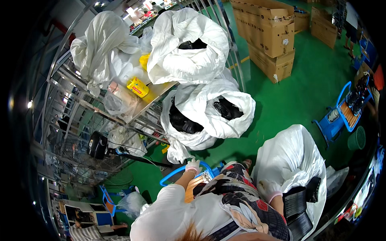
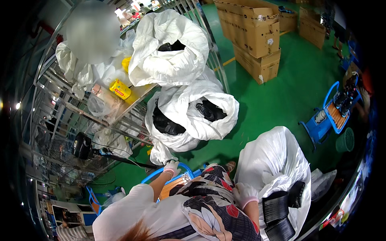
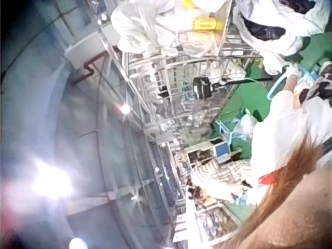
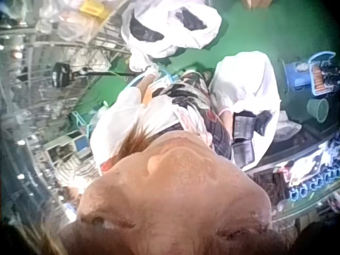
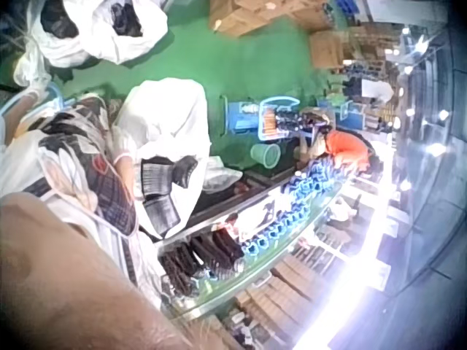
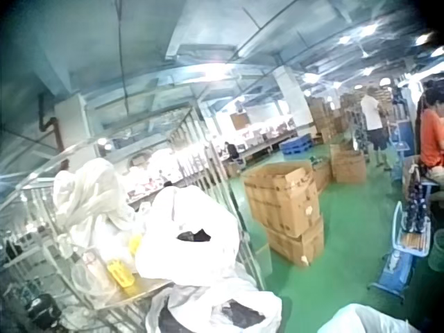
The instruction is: The person picks up black clogs from white bags, places them on a workbench, and aligns them with rows of blue shoes.
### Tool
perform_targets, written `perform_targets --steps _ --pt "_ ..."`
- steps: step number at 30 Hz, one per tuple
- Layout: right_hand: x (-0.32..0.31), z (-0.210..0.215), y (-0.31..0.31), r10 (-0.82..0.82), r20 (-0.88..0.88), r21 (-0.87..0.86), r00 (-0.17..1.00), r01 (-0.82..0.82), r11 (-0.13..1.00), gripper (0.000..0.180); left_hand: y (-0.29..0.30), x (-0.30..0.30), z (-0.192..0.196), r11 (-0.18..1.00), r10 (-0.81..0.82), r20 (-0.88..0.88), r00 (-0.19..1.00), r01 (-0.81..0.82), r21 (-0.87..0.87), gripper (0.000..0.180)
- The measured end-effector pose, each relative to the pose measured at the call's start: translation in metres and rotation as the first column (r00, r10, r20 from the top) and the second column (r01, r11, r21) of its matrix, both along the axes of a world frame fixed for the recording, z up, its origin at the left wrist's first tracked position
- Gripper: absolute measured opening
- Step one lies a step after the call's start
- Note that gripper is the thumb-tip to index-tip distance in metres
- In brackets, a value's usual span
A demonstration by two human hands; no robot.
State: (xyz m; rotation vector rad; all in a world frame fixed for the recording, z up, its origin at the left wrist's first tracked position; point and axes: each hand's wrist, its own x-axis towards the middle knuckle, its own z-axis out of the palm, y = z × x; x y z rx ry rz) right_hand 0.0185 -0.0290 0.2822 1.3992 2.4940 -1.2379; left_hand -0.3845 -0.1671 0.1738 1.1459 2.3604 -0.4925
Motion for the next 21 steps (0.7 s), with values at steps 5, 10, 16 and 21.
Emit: perform_targets --steps 5,10,16,21 --pt "0.0 -0.007 0.019 -0.054 -0.01 0.012 0.998 0.054 0.998 0.031 0.028 -0.003 -0.007 0.995 -0.022 -0.052 0.998 0.017 -0.095 0.041" --pt "-0.019 -0.034 0.057 -0.02 0.109 -0.031 0.994 0.023 0.999 0.033 0.069 -0.024 -0.031 0.961 0.019 0.046 0.999 -0.006 -0.278 0.035" --pt "-0.07 -0.047 0.116 0.048 0.212 -0.084 0.976 -0.03 0.996 0.036 0.125 -0.056 -0.065 0.991 -0.023 0.355 0.934 0.069 -0.115 0.047" --pt "-0.103 -0.062 0.167 0.091 0.223 -0.122 0.971 -0.064 0.99 0.039 0.175 -0.07 -0.084 0.999 -0.043 0.467 0.883 0.022 0.049 0.045"
